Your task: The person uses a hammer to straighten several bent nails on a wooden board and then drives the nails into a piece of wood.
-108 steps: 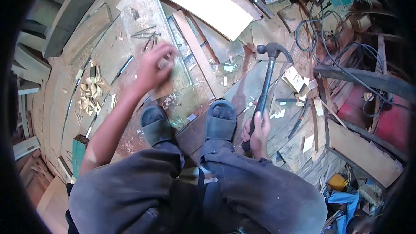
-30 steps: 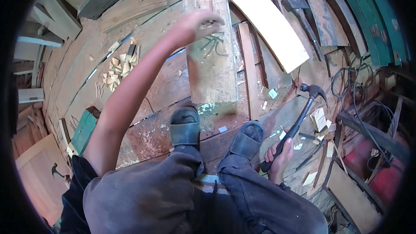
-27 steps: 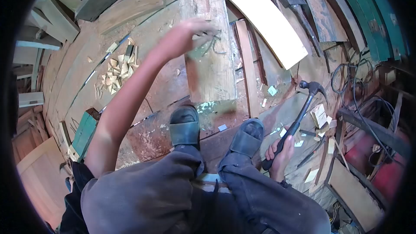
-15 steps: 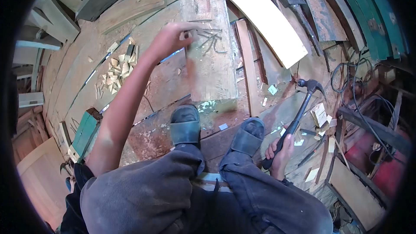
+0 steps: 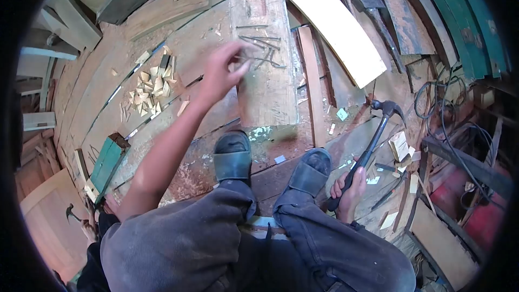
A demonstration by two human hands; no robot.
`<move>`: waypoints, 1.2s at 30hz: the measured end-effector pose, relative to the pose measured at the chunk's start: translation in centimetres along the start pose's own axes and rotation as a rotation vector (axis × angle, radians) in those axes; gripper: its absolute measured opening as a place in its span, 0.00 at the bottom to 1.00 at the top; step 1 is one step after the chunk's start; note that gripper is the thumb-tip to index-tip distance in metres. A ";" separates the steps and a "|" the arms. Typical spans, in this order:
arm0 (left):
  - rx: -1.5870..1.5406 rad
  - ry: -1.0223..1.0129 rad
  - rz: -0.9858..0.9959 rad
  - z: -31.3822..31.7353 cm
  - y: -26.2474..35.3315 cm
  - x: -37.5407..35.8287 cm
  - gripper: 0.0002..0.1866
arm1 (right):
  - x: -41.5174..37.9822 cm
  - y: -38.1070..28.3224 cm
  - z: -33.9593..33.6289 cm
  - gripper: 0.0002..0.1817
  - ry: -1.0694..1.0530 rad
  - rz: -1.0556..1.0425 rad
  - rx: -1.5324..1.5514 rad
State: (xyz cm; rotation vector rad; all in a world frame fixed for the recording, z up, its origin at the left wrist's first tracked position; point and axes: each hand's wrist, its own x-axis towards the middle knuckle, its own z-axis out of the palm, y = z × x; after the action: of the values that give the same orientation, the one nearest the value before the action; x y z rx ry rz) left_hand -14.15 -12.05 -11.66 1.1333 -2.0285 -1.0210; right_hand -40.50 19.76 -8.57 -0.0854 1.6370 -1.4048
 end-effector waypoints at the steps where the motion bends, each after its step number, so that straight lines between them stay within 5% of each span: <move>1: -0.069 0.036 -0.004 0.2 0.4 -0.8 0.16 | 0.1 -0.1 0.2 0.25 -0.004 0.004 -0.002; 4: -0.265 -0.023 -0.058 1.4 0.6 -4.4 0.16 | 0.4 -0.2 1.0 0.25 -0.021 0.003 -0.001; 9: -0.029 -0.069 0.010 1.2 -0.4 -7.6 0.17 | -0.4 0.0 2.0 0.24 -0.032 -0.028 -0.039; 23: 0.217 0.070 0.101 1.0 -1.9 -7.5 0.11 | -1.3 1.1 1.9 0.24 -0.353 -0.071 -0.341; 36: 0.171 -0.040 0.264 2.7 -1.4 -7.7 0.12 | -1.8 1.5 2.5 0.26 -0.426 -0.045 -0.420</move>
State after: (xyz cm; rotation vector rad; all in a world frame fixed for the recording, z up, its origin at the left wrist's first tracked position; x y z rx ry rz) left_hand -12.14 -4.88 -15.27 0.9012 -2.2596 -0.7563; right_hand -37.08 19.49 -8.48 -0.6243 1.5433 -0.9691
